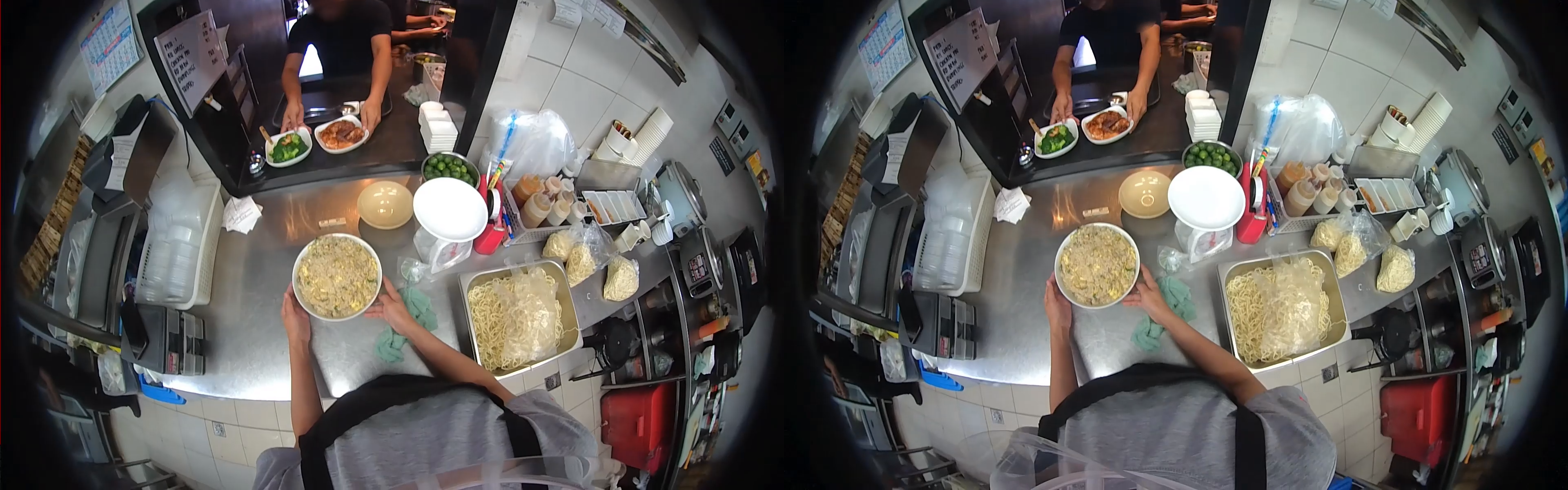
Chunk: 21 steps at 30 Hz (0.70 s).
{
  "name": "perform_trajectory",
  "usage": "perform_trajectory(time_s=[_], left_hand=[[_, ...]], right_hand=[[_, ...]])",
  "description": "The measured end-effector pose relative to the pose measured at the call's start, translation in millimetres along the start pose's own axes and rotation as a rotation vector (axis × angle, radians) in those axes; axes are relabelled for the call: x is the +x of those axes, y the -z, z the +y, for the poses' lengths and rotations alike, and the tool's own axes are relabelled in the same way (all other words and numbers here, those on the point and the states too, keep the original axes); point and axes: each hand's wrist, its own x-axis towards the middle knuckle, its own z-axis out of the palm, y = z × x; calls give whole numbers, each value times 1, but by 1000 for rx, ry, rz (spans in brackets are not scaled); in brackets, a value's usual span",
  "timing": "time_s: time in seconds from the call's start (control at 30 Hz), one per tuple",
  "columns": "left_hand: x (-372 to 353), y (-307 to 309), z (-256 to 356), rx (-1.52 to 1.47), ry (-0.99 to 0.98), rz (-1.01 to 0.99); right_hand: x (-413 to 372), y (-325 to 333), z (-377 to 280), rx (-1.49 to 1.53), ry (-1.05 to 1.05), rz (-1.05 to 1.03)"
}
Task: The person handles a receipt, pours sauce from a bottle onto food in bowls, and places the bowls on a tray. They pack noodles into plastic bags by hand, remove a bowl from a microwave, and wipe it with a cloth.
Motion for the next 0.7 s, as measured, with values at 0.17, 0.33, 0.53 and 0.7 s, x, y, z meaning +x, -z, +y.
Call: perform_trajectory(time_s=[0.17,0.33,0.53,0.7], left_hand=[[0,0,4,-30,27,12],[2,4,0,-45,24,12],[0,-3,4,-45,41,31],[-1,-5,4,-65,58,61]], right_hand=[[-2,-1,-5,-24,-8,-27],[-3,-2,-6,-50,1,-20],[-3,-3,-6,-31,9,-14],[-3,-3,-6,-16,13,-7]])
